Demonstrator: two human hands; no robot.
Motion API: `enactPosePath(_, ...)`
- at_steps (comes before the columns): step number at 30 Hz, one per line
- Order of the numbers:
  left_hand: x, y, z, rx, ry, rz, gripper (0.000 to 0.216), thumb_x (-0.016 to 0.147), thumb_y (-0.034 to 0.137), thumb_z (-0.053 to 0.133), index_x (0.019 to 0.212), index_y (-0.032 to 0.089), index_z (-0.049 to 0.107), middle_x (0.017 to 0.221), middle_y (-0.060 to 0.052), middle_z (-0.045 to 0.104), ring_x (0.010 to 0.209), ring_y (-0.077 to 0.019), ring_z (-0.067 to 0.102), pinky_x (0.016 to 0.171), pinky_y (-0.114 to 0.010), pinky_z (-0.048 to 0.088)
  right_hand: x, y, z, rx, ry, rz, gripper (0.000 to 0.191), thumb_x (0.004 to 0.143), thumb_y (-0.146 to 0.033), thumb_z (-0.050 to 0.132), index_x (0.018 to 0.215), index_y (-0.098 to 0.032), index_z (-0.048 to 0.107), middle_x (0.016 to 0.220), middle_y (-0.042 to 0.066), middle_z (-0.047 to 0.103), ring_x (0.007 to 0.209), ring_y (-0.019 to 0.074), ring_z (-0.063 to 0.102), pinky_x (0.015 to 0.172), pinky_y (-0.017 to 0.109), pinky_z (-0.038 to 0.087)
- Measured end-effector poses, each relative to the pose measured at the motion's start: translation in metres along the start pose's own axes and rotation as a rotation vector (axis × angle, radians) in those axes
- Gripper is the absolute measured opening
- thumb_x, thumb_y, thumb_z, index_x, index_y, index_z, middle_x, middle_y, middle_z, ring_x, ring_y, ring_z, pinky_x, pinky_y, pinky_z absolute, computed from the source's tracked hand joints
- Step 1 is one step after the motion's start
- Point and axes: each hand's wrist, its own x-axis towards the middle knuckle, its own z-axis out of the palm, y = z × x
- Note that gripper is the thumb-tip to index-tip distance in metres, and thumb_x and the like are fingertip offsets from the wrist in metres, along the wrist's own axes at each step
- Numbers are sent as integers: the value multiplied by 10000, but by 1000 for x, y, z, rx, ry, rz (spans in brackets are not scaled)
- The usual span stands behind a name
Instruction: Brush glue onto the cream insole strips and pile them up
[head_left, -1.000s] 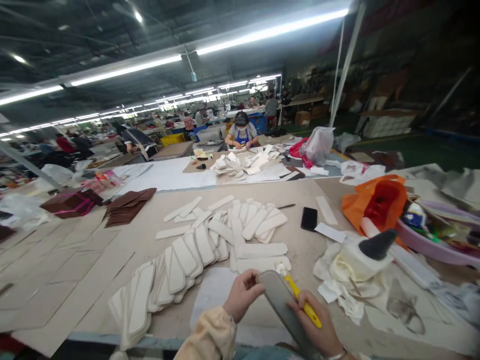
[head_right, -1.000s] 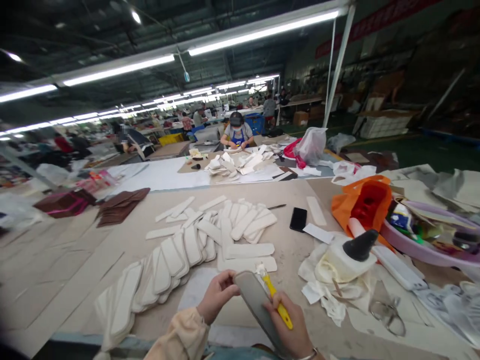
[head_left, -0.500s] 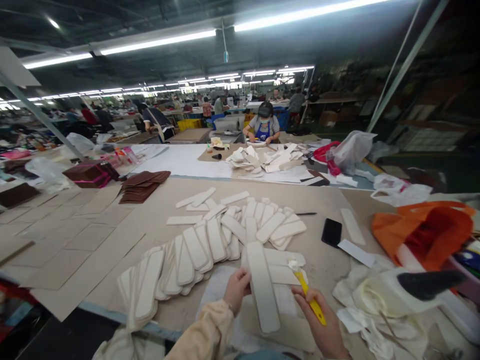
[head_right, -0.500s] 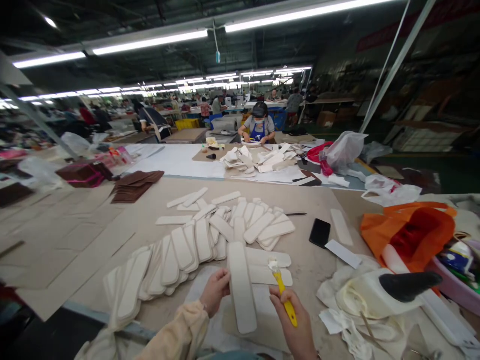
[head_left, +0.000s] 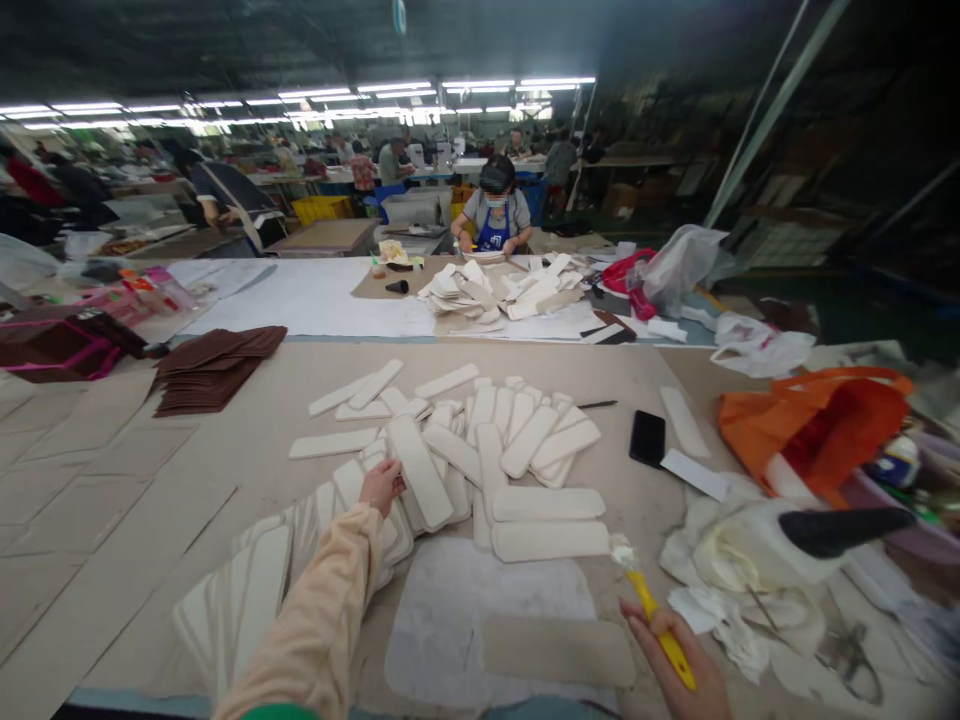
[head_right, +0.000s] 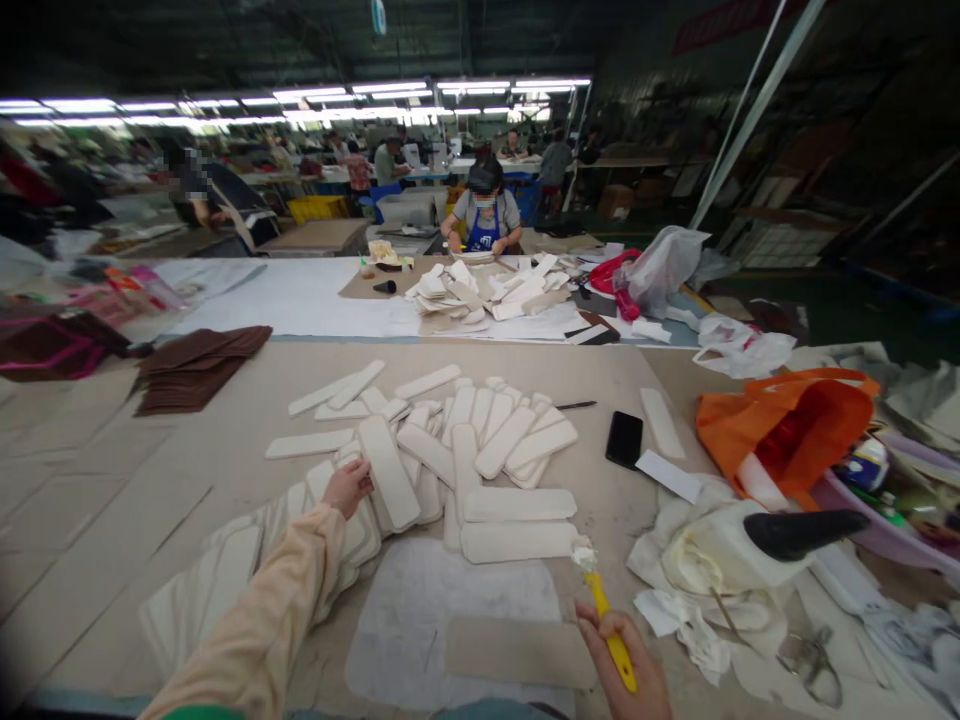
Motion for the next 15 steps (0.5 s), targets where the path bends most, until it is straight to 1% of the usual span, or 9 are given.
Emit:
enactPosePath(3, 15, -4, 6, 177, 32, -18, 302, 830, 363, 494, 1022, 137, 549, 979, -51, 592, 833, -156, 580, 717, -339, 497, -3, -3, -2, -57, -22, -25, 241, 733, -415, 605, 705, -218, 470, 948, 72, 695, 911, 238, 639, 774, 306, 526)
enactPosePath(5, 17, -10, 5, 297, 78, 9, 338, 828, 367, 496, 1081, 146, 525, 1077, -56, 555, 926, -193, 557, 774, -380, 483, -6, -2, -4, -90, -35, -34, 227, 759, -418, 569, 711, -218, 473, 934, 68, 697, 879, 225, 647, 761, 296, 525)
enactPosePath(7, 12, -19, 0, 413, 139, 50, 353, 826, 373, 496, 1101, 153, 517, 1124, -66, 540, 975, -204, 540, 821, -409, 458, -11, 4, -9, -137, -29, -18, 223, 768, -428, 552, 728, -221, 481, 933, 64, 696, 867, 219, 648, 751, 283, 525)
enactPosePath(9, 4, -31, -9, 521, 200, 84, 337, 827, 365, 486, 1091, 160, 531, 1117, -85, 561, 986, -194, 542, 862, -403, 426, -17, 14, -16, -193, -26, 16, 212, 765, -429, 557, 765, -226, 495, 960, 59, 691, 890, 217, 641, 766, 274, 519)
enactPosePath(11, -3, -42, -16, 615, 233, 101, 306, 816, 365, 476, 1025, 167, 582, 1032, -84, 618, 970, -203, 559, 864, -358, 410, -23, 25, -21, -232, -44, 41, 220, 751, -438, 567, 786, -229, 507, 964, 52, 692, 893, 217, 641, 771, 266, 517)
enactPosePath(13, -7, -49, -20, 688, 239, 106, 291, 805, 374, 455, 945, 183, 624, 936, -77, 660, 941, -212, 579, 831, -315, 410, -29, 30, -23, -248, -33, 53, 252, 727, -471, 575, 771, -230, 515, 945, 46, 698, 874, 220, 648, 744, 256, 525)
enactPosePath(15, -7, -52, -20, 748, 232, 108, 311, 797, 403, 432, 902, 193, 638, 902, -74, 673, 925, -220, 590, 799, -304, 410, -34, 30, -22, -249, 28, 63, 293, 708, -518, 563, 742, -231, 518, 915, 37, 704, 855, 223, 653, 721, 249, 531)
